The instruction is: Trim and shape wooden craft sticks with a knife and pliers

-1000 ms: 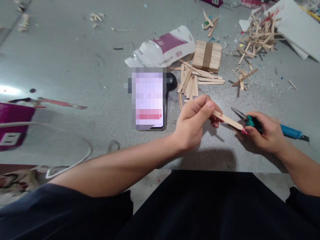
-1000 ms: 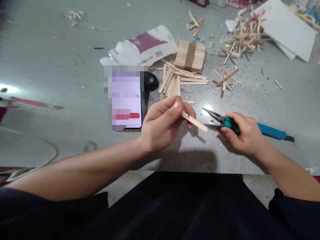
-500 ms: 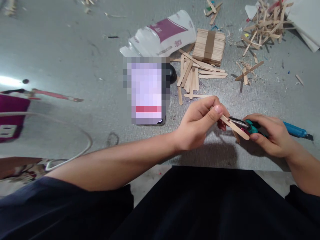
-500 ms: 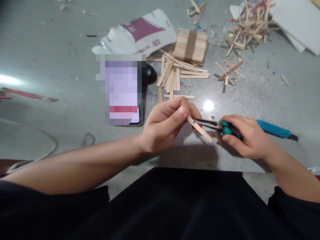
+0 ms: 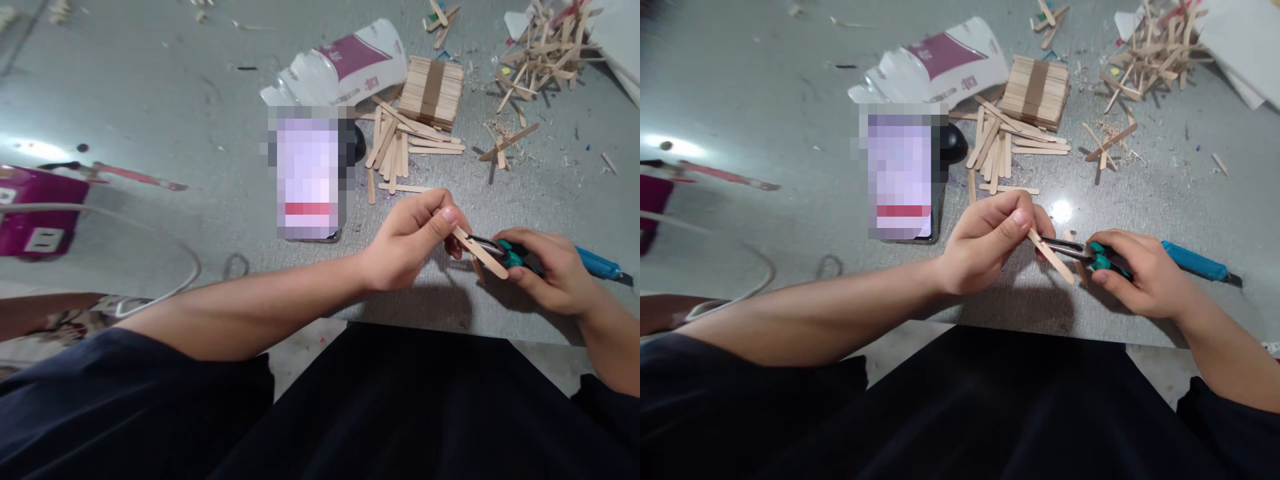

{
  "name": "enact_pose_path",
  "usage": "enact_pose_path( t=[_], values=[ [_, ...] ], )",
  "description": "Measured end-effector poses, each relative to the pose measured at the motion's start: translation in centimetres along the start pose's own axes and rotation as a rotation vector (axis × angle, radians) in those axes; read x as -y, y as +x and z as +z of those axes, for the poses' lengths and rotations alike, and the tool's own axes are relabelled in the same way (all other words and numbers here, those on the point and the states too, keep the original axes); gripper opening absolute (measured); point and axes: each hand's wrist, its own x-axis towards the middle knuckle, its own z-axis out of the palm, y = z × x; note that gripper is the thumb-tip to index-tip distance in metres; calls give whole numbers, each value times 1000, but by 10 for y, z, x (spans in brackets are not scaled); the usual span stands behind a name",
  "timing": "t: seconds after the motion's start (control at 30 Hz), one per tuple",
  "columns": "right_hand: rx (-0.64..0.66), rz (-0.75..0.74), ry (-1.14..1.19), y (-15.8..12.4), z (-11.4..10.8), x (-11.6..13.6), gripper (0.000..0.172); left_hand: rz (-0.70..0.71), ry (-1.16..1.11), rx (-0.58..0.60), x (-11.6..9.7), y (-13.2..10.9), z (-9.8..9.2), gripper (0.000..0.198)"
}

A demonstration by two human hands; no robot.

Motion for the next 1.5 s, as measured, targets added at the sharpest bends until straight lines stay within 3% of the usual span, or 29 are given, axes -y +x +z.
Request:
enact_pose_path(
  t=[0.3, 0.7, 0.87, 1.13, 1.5],
  values=[
    [-8, -20, -36, -1, 1, 1, 35, 66, 230, -15, 3, -3, 0, 50],
    [-31, 3, -73, -1, -4, 1, 29, 94, 342, -64, 0, -5, 0, 50],
    [-53, -19, -75, -3, -6, -1, 35, 103, 261, -47, 0, -5, 1, 50],
    [-47, -76, -105, -6, -9, -8, 46, 102, 70, 99, 0, -5, 0, 40],
    [-38, -89, -85, -4, -13, -11, 43, 62, 95, 60, 0, -4, 2, 49]
  ],
)
